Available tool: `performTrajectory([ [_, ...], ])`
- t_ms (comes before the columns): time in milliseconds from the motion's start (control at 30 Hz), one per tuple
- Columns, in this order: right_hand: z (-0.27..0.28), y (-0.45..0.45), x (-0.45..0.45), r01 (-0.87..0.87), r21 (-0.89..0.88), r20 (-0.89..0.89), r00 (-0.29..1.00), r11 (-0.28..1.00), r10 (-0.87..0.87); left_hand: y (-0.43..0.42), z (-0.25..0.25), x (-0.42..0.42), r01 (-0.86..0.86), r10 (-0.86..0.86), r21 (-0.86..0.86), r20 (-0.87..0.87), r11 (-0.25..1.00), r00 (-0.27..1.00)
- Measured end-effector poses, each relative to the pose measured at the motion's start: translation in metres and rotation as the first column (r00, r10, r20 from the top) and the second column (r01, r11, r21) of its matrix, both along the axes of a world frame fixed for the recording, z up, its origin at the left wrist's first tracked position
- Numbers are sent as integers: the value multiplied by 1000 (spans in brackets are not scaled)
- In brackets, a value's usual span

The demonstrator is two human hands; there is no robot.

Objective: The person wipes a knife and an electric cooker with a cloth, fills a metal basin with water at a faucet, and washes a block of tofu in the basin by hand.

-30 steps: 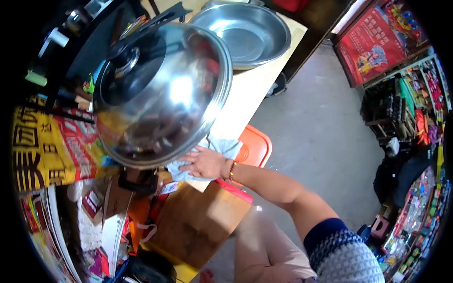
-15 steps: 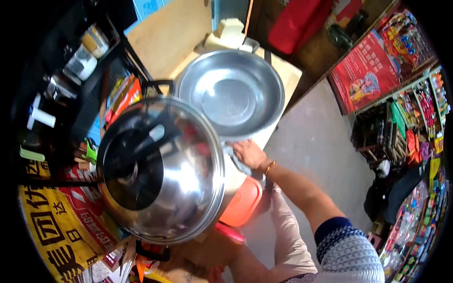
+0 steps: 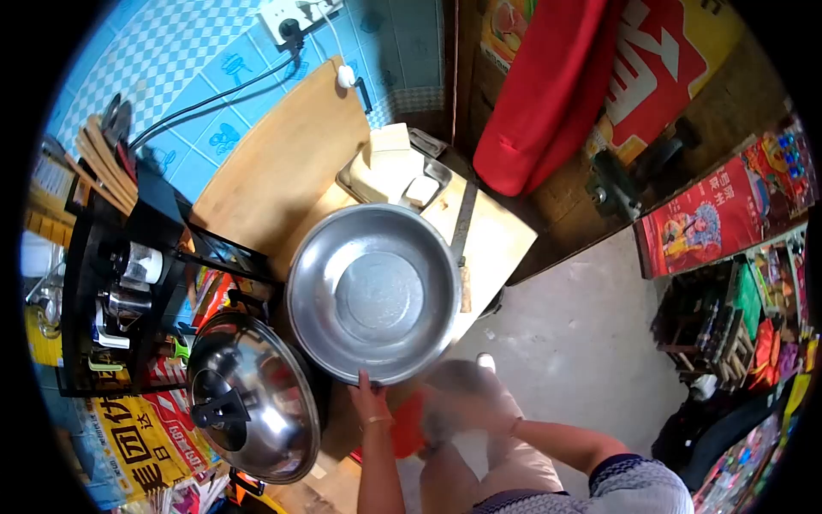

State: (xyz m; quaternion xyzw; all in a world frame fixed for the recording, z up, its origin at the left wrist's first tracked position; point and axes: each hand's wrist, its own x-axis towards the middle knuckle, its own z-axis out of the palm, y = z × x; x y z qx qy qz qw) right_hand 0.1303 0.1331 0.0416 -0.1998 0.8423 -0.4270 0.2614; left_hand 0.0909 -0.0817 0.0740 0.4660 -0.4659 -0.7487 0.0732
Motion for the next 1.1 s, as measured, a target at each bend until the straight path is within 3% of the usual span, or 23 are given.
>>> performTrajectory([
  [67, -54, 75, 11, 92, 263, -251, 968, 960, -24, 8, -13, -8, -9, 4, 58, 90, 998, 996],
  [100, -18, 97, -12, 463, 82, 118, 875, 883, -470, 7, -19, -8, -44, 35, 226, 43, 973, 998],
  [133, 21, 112, -41, 787, 64, 511, 503, 614, -697, 7, -22, -7, -65, 73, 385, -6, 921, 997],
  [200, -10, 160, -83, 642, 11, -18, 767, 767, -641, 8, -26, -2, -44, 50, 391, -5, 920, 999],
  [233, 31, 154, -117, 811, -105, 241, 583, 576, -776, 8, -26, 0, -8, 9, 402, -1, 916, 1000],
  [267, 75, 147, -152, 933, -144, 501, 355, 328, -790, 13, -23, 0, -2, 0, 360, 6, 933, 1000],
  [333, 68, 153, -199, 851, -388, 513, 518, 354, -684, 13, -32, 12, 3, 1, 402, -9, 916, 1000],
  [367, 63, 149, -217, 820, -388, 357, 554, 420, -752, 13, -38, 23, 14, -3, 437, -25, 899, 1000],
  [400, 30, 154, -230, 761, -260, 29, 621, 594, -783, 16, -43, 43, 121, -127, 262, 7, 957, 992],
  [433, 23, 154, -236, 675, -127, -151, 711, 727, -687, 24, -36, 51, 140, -135, 236, -37, 962, 990],
  [467, 44, 146, -222, 663, 12, -353, 703, 748, -617, 33, -30, 58, 157, -143, 209, -82, 965, 986],
  [500, 45, 147, -211, 659, -99, -214, 718, 746, -663, 50, -3, 62, 90, -21, 361, -190, 928, 982],
  [533, 37, 151, -190, 655, -220, -90, 724, 723, -683, 57, 3, 74, 130, -53, 386, -202, 913, 978],
  [567, 41, 159, -165, 617, -211, -13, 774, 758, -633, 61, -3, 95, 176, -96, 421, -205, 890, 974],
  [600, 1, 173, -132, 577, -141, -175, 785, 805, -594, 54, -31, 132, 448, -443, 30, -101, 894, 891],
  [633, 19, 186, -100, 567, -43, -96, 817, 822, -569, 55, -45, 145, 610, -621, -149, -33, 778, 783],
  [667, 13, 203, -69, 553, 110, -145, 831, 826, -537, 57, -59, 158, 721, -746, -324, 63, 613, 663],
  [800, -74, 312, 68, 571, 479, 196, 671, 667, -715, 100, -18, 162, 694, -701, 173, -21, 699, 712],
  [867, -90, 368, 144, 747, 483, 71, 486, 457, -871, 130, -7, 156, 601, -661, 406, 11, 688, 750],
  [900, -59, 388, 161, 861, 443, 199, 176, 249, -964, 150, -11, 148, 631, -688, 402, -3, 663, 725],
  [933, -19, 409, 176, 904, 428, 331, -138, 18, -933, 173, -19, 141, 684, -741, 369, 17, 629, 672],
  [1033, -5, 506, 219, 908, 263, 472, -415, -325, -778, 260, -38, 111, 798, -841, 295, 37, 525, 540],
  [1100, 23, 596, 226, 885, 90, 484, -439, -457, -757, 340, -40, 97, 884, -924, 271, 128, 381, 359],
])
